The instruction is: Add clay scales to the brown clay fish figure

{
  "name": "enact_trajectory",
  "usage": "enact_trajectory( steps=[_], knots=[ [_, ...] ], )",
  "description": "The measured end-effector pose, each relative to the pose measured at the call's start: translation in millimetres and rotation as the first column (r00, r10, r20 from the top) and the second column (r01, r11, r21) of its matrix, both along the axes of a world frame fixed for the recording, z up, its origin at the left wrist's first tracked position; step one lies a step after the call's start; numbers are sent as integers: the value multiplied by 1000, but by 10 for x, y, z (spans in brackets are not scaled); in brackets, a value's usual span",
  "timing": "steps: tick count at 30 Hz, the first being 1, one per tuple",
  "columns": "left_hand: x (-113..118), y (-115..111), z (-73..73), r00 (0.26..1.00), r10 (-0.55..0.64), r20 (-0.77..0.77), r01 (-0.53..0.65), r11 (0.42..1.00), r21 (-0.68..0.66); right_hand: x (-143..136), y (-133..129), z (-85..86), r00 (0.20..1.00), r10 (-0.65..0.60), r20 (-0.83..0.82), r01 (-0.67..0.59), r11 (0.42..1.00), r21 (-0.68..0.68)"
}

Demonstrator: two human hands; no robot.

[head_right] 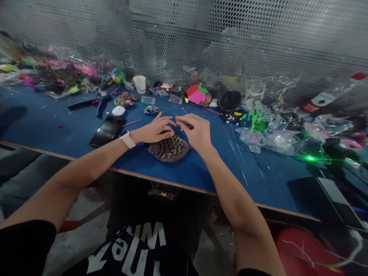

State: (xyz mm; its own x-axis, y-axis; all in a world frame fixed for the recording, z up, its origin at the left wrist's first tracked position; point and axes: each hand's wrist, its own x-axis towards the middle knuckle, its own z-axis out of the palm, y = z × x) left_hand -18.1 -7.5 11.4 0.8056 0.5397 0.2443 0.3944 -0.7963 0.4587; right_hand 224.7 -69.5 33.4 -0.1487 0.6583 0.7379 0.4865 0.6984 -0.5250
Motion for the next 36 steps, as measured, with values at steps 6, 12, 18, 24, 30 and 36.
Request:
enact_trajectory(
  steps=[6,12,18,24,30,36],
  knots=[
    [18,-29,109,982,-73,173,96,987,-128,8,17,-3,996,-74,-54,71,996,-53],
    [46,-88,218,971,-49,232,118,948,-296,31,5,33,990,-138,21,138,990,0],
    [39,-89,233,976,-39,215,128,900,-416,67,-10,94,982,-120,144,115,993,37],
    [43,-92,248,954,163,253,15,815,-580,51,-31,99,989,-109,96,101,991,89],
    [77,-1,145,788,449,422,-23,706,-708,53,-23,50,991,-130,-33,131,990,50],
    [111,44,87,669,507,543,38,706,-707,93,2,21,989,-147,-26,147,989,-4]
  ],
)
